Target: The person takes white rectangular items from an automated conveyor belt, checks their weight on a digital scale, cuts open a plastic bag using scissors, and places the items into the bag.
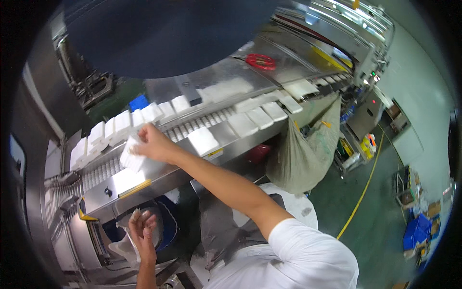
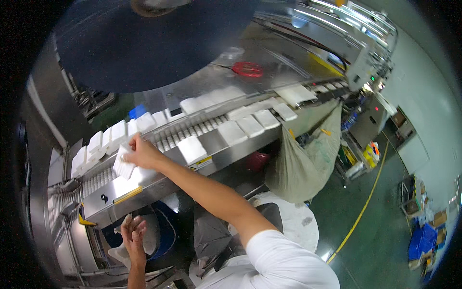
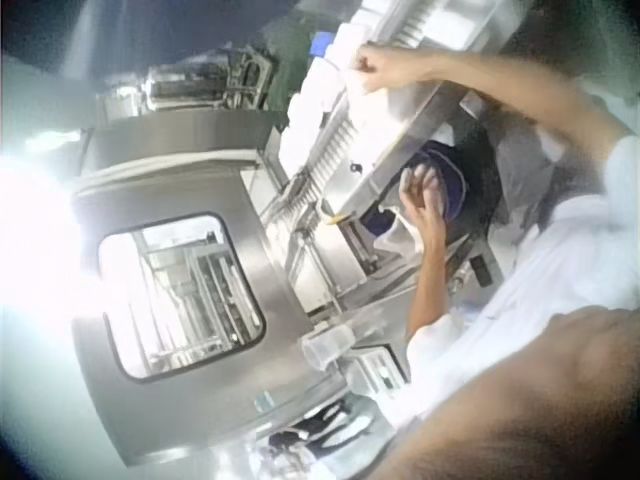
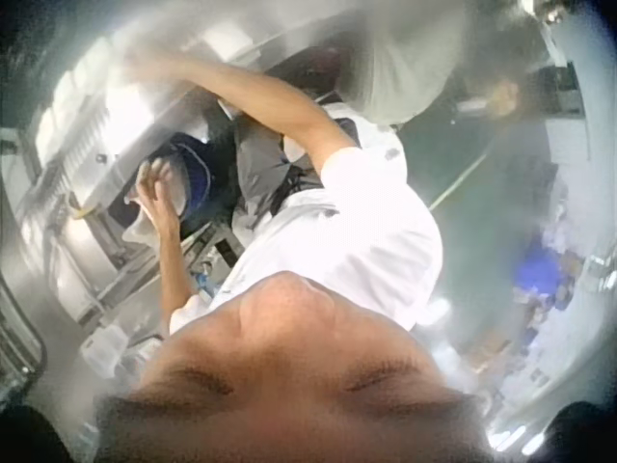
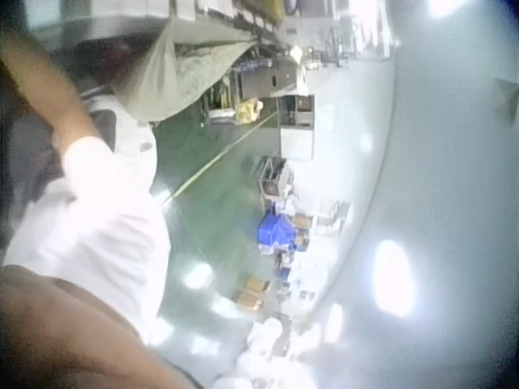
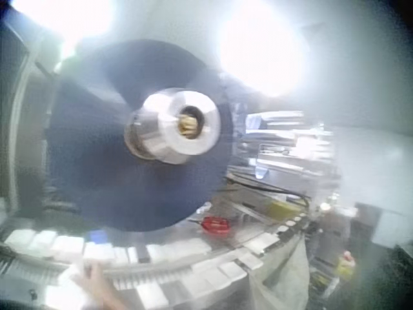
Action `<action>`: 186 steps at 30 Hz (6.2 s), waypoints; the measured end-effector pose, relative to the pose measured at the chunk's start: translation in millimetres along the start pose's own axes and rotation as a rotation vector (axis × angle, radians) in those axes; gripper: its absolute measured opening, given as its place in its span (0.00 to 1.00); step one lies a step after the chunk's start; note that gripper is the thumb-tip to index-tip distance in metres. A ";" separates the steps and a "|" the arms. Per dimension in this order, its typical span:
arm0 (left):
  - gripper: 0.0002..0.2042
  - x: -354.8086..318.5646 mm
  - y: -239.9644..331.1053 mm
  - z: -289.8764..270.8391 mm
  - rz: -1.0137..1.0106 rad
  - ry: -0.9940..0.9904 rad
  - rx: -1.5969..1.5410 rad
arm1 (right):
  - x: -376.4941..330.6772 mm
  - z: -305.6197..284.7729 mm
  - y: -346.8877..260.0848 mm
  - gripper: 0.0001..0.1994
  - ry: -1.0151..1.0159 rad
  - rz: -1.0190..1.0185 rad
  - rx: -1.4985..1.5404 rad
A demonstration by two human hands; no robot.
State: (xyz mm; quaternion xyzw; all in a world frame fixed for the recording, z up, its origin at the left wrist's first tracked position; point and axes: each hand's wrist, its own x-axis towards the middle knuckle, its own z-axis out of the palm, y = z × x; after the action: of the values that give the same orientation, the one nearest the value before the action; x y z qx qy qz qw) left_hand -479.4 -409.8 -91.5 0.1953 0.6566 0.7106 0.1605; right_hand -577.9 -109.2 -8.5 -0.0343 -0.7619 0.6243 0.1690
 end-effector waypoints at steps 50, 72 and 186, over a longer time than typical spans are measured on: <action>0.33 -4.6 -10.9 12.6 -0.147 -0.326 0.239 | -269.0 -109.0 43.7 0.12 -0.126 0.257 -0.341; 0.34 -110.8 -89.6 61.6 -0.465 -0.814 1.072 | -802.7 -137.2 315.7 0.16 0.198 1.633 0.503; 0.23 -421.7 -336.3 -131.6 -0.807 1.020 0.923 | -368.1 63.9 50.2 0.16 -0.593 -0.491 -0.213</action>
State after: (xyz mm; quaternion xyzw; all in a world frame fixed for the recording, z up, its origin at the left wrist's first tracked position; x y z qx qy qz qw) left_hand -185.3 -699.7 -462.7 -0.3600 0.8971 0.2558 -0.0118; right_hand -258.9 -255.2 -146.4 0.3134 -0.8235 0.4658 0.0815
